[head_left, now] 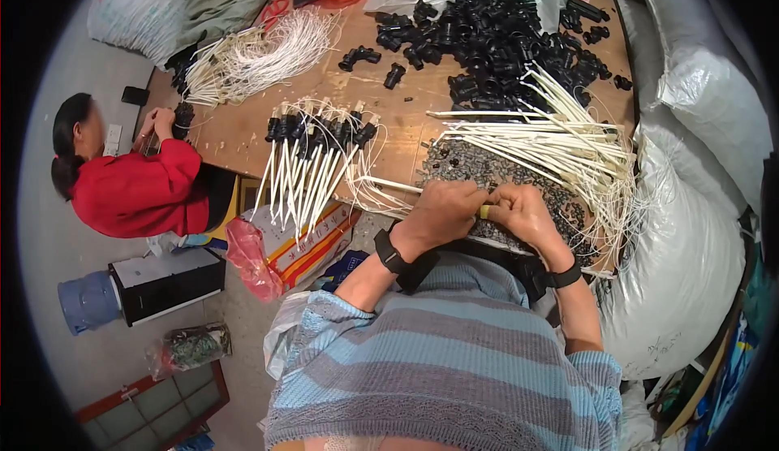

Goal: Assembling electrical wiring harnesses by inserting wires into connectors.

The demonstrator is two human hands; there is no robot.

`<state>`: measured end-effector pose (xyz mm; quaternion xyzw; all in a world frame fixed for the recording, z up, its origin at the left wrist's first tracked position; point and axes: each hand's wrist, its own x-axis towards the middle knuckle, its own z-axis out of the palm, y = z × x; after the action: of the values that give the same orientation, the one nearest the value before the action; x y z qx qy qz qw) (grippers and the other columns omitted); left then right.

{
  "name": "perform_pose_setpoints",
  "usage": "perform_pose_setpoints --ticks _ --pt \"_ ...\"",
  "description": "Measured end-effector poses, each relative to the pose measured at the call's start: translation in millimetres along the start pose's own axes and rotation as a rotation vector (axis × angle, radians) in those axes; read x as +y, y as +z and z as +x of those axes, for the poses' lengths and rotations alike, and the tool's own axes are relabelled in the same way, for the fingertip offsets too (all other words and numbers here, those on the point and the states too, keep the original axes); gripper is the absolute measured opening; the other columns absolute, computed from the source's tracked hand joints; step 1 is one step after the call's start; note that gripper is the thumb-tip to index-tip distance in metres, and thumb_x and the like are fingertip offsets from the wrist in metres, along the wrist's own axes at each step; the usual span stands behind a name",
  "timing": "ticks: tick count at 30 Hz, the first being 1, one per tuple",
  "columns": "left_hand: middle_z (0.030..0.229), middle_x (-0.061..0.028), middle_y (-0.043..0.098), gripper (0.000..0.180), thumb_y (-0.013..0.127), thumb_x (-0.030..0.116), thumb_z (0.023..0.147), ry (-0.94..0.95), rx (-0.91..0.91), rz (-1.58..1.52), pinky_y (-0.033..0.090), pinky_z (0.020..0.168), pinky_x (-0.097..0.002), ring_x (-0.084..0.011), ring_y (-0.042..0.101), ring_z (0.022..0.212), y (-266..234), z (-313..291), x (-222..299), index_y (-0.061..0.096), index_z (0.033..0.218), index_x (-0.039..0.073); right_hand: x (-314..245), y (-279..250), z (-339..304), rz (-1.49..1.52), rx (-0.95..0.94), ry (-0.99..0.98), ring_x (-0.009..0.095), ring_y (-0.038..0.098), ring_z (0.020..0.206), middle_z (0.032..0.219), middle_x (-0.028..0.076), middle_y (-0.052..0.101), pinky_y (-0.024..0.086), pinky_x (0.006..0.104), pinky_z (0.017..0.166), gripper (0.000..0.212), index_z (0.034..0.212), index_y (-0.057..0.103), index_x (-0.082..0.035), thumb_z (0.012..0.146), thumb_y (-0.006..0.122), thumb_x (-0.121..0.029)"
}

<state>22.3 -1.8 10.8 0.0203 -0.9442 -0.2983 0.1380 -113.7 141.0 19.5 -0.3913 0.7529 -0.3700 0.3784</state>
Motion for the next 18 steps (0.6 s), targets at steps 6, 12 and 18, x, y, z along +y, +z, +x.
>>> perform_pose_setpoints --ticks 6,12,18 --pt "0.078 -0.0083 0.062 0.028 0.069 0.005 0.065 -0.064 0.306 0.059 0.049 0.062 -0.0384 -0.0276 0.062 0.072 -31.0 -10.0 -23.9 0.066 0.092 0.009 -30.1 18.0 1.9 -0.183 0.429 -0.417 0.026 0.063 0.062 0.072 0.013 0.064 0.047 0.0343 0.056 0.018 0.094 0.068 -0.001 0.078 0.072 -0.009" --pt "0.094 -0.0088 0.064 0.023 0.066 0.011 0.067 -0.428 0.56 0.586 0.04 0.091 -0.0421 -0.029 0.057 0.098 -105.5 -50.5 -80.2 0.067 0.09 0.007 -24.2 11.1 15.1 -0.288 0.653 -0.41 0.026 0.065 0.072 0.091 0.011 0.068 0.051 0.0328 0.063 0.011 0.089 0.068 -0.003 0.079 0.07 -0.006" --pt "0.114 -0.0156 0.061 0.048 0.067 0.015 0.068 -0.284 0.609 0.456 0.036 0.101 -0.0483 -0.0341 0.052 0.113 -97.6 -33.4 -103.2 0.061 0.113 0.001 -19.4 44.2 6.8 -0.325 0.261 -0.422 0.032 0.065 0.085 0.101 0.009 0.067 0.05 0.0388 0.074 0.026 0.096 0.068 -0.005 0.071 0.076 -0.013"
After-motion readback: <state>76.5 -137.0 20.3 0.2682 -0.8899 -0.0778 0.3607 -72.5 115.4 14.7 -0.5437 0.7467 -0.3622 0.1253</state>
